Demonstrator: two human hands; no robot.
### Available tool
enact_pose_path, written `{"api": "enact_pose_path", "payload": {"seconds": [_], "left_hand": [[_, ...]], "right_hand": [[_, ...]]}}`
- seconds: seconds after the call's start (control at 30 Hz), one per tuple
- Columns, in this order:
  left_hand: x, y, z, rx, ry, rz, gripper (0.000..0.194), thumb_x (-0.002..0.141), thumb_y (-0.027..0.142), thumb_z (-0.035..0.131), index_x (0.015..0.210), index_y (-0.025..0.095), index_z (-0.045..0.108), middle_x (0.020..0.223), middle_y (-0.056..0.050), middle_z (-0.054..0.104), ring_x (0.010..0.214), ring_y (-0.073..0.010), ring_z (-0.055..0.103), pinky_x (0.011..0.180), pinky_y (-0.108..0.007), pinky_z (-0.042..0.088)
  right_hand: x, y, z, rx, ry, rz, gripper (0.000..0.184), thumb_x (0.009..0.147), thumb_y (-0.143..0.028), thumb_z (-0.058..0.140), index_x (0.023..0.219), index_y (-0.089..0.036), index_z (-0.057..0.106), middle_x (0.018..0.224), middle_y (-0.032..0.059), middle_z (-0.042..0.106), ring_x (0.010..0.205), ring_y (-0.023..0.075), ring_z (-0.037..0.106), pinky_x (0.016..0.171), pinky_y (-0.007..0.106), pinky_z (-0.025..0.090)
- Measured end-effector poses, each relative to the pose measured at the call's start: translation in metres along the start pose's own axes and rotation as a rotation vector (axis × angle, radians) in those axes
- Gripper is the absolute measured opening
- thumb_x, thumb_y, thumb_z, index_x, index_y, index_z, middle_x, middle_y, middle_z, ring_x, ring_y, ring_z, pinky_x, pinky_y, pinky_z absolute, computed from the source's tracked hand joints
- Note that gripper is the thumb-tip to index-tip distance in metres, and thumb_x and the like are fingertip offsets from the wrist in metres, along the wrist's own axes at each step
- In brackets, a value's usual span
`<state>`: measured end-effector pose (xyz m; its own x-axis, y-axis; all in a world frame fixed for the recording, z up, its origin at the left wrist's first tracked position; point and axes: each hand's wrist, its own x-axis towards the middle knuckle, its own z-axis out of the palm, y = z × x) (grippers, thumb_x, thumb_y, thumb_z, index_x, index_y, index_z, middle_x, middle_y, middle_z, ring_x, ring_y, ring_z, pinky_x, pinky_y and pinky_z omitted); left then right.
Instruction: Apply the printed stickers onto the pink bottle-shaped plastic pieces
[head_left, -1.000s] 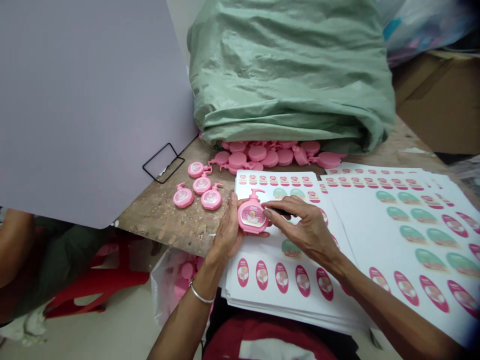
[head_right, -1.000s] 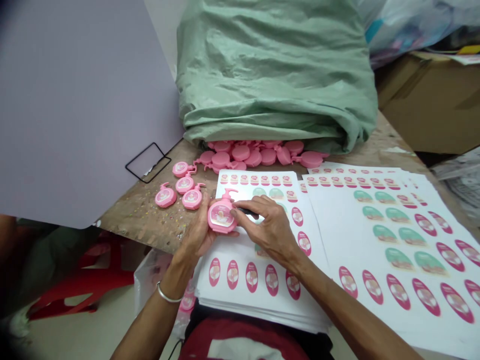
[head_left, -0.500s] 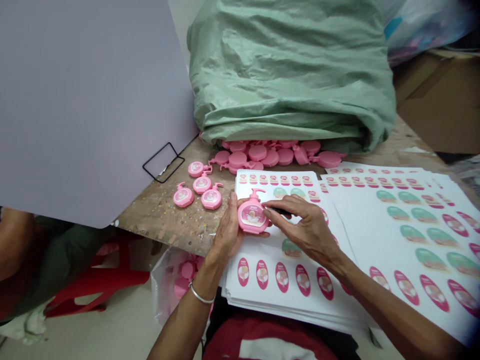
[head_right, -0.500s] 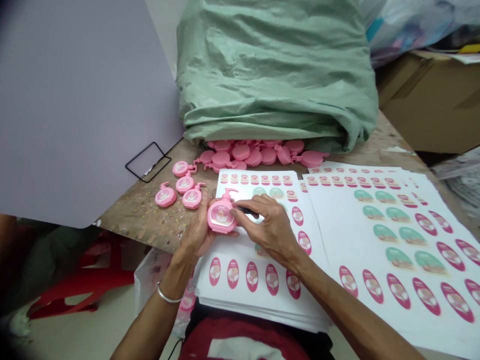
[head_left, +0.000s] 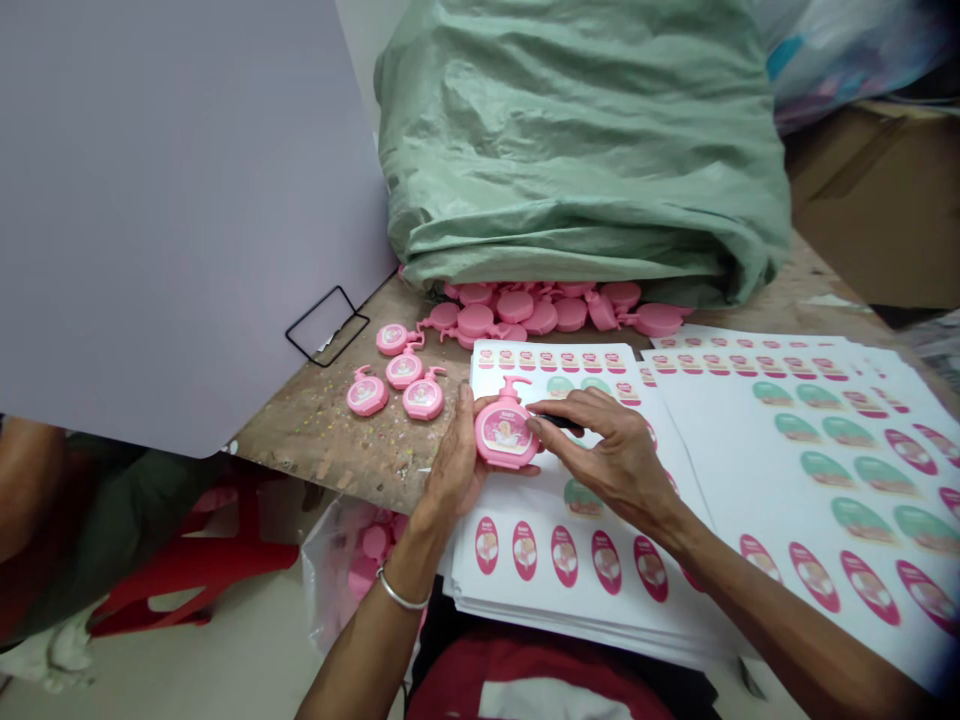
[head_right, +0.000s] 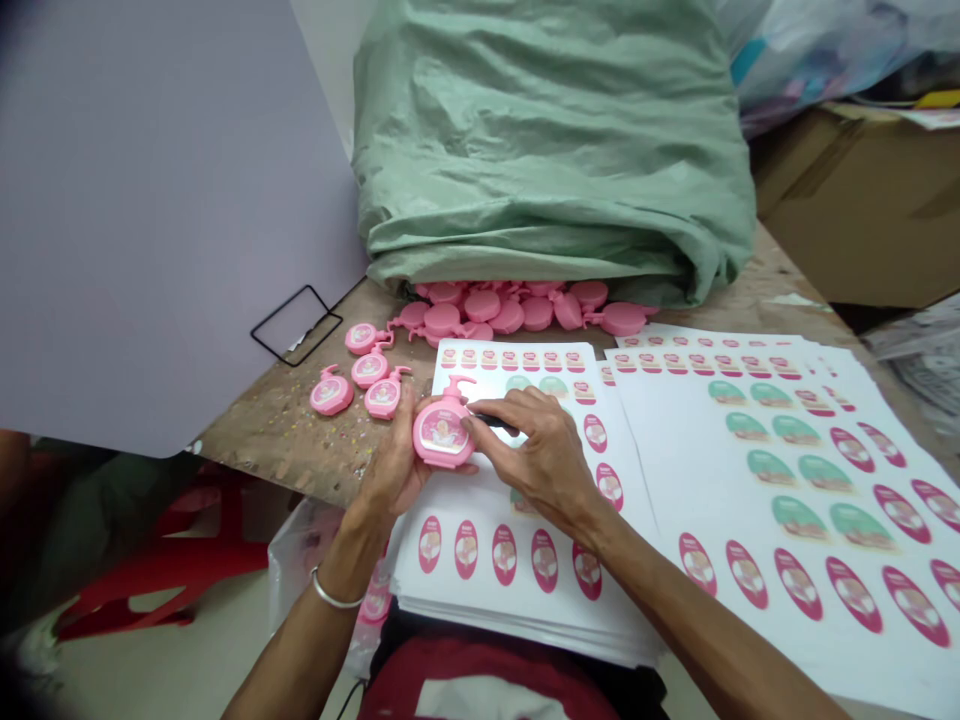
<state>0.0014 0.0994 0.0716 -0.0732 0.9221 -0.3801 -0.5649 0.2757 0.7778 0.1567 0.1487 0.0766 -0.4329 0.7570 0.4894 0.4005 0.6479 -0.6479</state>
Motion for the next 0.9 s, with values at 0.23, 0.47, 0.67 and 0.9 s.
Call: {"api": "enact_pose_path", "payload": {"seconds": [0.23,0.47,0.67,0.9], "left_hand": [[-0.008,0.004,0.000,0.098,-0.093,0.075,0.052,0.073,0.040,0.077,0.116,0.015,0.060,0.102,-0.009,0.067,0.088,-0.0226,0.067,0.070,-0.036,0.062],[-0.009,-0.004,-0.004,0.135,-0.100,0.132,0.045,0.075,0.036,0.075,0.110,0.016,0.056,0.098,-0.010,0.068,0.089,-0.0254,0.069,0.072,-0.039,0.061],[-0.015,-0.012,0.007,0.228,0.221,0.216,0.027,0.078,0.036,0.069,0.100,0.021,0.065,0.118,-0.013,0.065,0.131,-0.0305,0.048,0.099,-0.036,0.048],[-0.002,-0.006,-0.044,0.574,0.386,0.276,0.041,0.080,0.055,0.061,0.097,0.017,0.063,0.078,-0.004,0.068,0.074,-0.0229,0.066,0.069,-0.033,0.052]], "right_hand": [[0.000,0.001,0.003,-0.028,0.005,0.002,0.012,0.086,-0.027,0.065,0.092,-0.020,0.073,0.075,0.0020,0.070,0.066,0.0153,0.056,0.069,0.033,0.043],[0.002,0.009,-0.003,-0.222,0.066,0.110,0.027,0.088,-0.039,0.059,0.102,-0.018,0.071,0.087,0.0097,0.071,0.084,0.0246,0.062,0.080,0.041,0.046],[-0.007,-0.003,0.032,0.182,0.019,0.356,0.067,0.079,-0.053,0.065,0.134,-0.019,0.047,0.128,0.0157,0.059,0.109,0.0266,0.061,0.085,0.040,0.052],[0.023,0.063,0.015,-0.132,-0.011,0.409,0.050,0.083,-0.053,0.059,0.118,-0.018,0.058,0.110,0.0117,0.069,0.095,0.0242,0.065,0.081,0.039,0.051]]}}
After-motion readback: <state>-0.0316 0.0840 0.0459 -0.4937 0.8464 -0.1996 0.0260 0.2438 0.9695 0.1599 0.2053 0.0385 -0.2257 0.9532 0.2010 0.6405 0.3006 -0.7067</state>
